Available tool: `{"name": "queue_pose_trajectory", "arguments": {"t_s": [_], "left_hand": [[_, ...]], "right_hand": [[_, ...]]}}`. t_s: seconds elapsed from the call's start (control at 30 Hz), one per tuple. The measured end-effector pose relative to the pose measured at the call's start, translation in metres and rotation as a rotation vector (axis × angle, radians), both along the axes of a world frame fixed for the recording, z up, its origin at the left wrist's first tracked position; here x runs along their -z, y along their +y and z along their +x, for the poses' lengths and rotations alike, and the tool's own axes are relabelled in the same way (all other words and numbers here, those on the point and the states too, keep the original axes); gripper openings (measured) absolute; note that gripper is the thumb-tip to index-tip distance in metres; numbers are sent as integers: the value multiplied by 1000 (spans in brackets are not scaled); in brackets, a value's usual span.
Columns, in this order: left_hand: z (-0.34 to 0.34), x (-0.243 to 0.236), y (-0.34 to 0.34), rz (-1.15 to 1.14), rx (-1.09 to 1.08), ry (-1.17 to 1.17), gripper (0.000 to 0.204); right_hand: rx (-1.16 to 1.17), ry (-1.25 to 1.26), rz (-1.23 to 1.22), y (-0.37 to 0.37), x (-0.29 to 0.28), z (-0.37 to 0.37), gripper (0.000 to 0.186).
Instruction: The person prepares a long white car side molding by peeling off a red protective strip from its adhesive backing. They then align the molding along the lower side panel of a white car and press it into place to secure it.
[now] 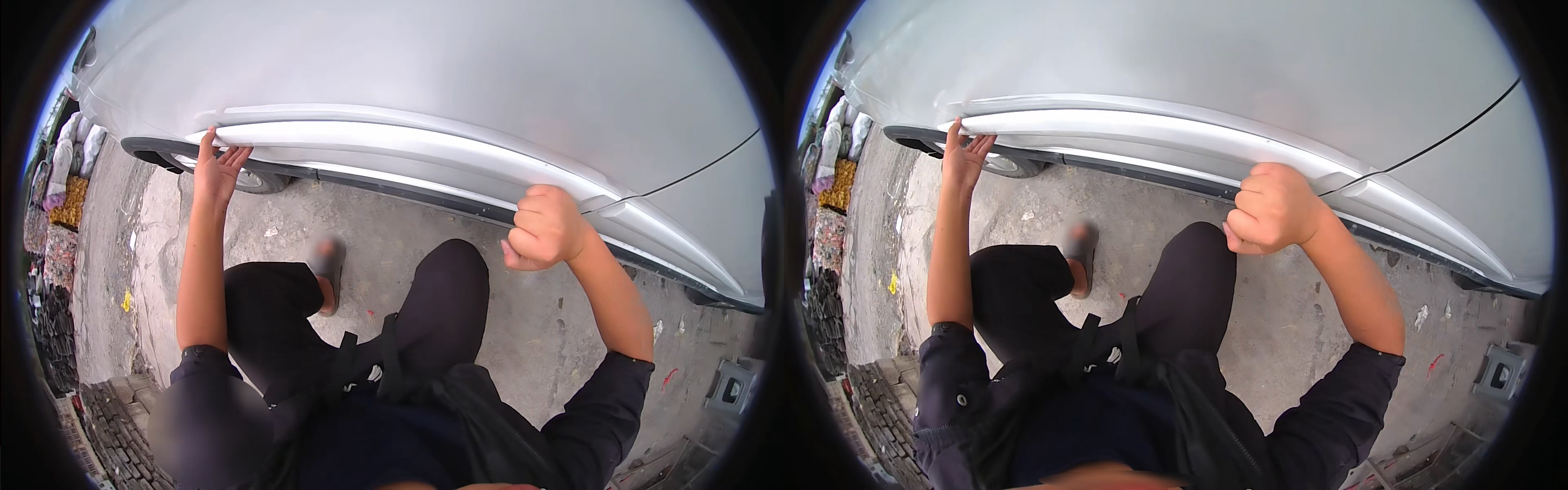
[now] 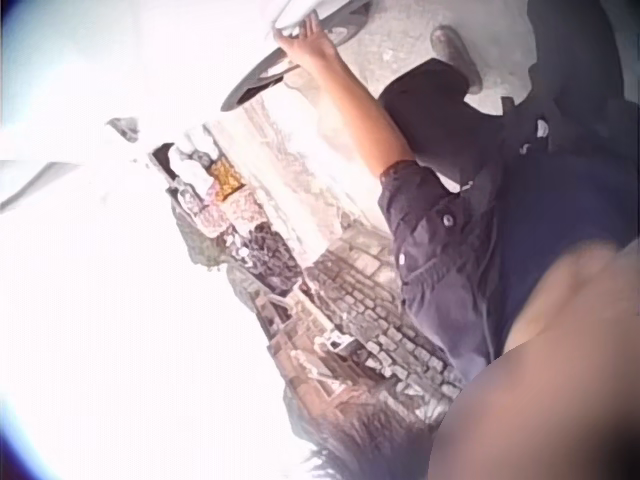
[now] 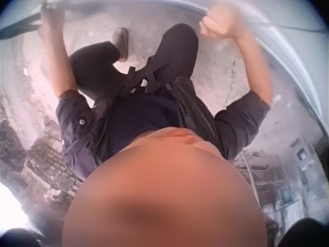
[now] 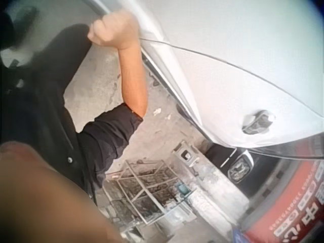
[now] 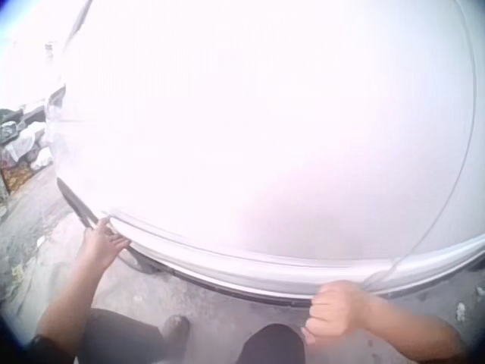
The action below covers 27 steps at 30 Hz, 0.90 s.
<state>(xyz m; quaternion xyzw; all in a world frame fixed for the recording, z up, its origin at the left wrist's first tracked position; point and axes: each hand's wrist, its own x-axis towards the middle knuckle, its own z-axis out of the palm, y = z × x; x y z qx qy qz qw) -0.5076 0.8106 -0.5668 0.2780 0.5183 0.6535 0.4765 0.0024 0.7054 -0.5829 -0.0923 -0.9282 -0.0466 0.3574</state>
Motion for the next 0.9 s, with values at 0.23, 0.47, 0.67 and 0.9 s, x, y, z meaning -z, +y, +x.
{"name": "queue_pose_trajectory", "arguments": {"t_s": [0.23,0.47,0.67,0.9], "left_hand": [[9,-7,-7,19,56,-85,93],[7,-7,0,-17,7,-70,66],[8,-6,-2,5,43,-41,69],[2,-8,3,-16,131,-33,71]], "right_hand": [[17,-324,-27,17,-23,-40,37],[9,-418,-43,36,-19,-89,36],[66,-497,-70,42,-18,-112,33],[84,-364,-67,54,-22,-169,30]]}}
